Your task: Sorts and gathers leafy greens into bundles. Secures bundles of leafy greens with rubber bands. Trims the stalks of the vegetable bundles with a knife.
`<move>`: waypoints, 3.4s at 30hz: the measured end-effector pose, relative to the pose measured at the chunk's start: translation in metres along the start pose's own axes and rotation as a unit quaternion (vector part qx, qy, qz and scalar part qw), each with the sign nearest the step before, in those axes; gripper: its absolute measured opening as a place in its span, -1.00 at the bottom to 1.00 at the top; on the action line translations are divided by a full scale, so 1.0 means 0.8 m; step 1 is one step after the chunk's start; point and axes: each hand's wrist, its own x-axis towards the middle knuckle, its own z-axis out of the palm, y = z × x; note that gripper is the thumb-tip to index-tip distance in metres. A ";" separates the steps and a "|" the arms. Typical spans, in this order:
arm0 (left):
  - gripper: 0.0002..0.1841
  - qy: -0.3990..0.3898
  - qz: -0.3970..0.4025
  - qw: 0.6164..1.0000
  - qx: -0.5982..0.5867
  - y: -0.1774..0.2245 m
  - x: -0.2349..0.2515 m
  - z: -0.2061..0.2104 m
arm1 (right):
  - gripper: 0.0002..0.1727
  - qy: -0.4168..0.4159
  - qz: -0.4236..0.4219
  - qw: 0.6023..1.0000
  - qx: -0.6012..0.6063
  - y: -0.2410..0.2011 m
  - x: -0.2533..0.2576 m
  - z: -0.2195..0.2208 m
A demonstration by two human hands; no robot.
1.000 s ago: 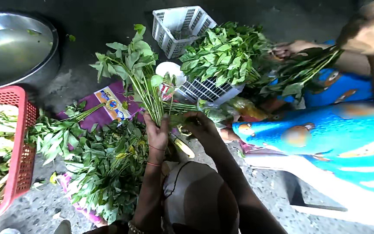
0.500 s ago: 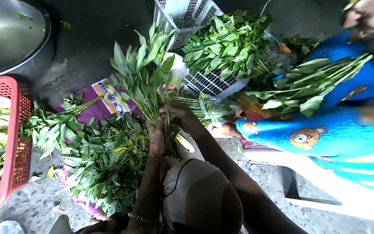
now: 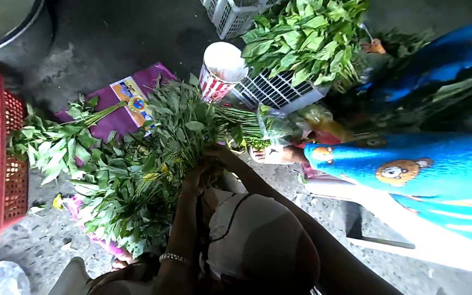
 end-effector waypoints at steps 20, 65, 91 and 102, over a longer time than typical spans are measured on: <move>-0.45 0.120 0.092 0.923 0.355 0.010 0.018 0.006 | -0.53 -0.028 -0.024 0.987 -0.156 0.006 -0.018 0.003; -0.77 -0.232 0.338 0.905 0.116 0.135 -0.122 0.089 | -0.72 0.175 -0.368 0.913 0.000 -0.145 -0.122 -0.029; -0.85 -0.050 0.449 0.839 0.303 0.120 -0.121 0.113 | -0.65 0.319 -0.484 0.768 -0.272 -0.245 -0.172 -0.026; -0.83 -0.019 0.447 0.815 0.367 0.123 -0.138 0.117 | -0.94 0.293 -0.536 0.779 -0.140 -0.205 -0.159 -0.005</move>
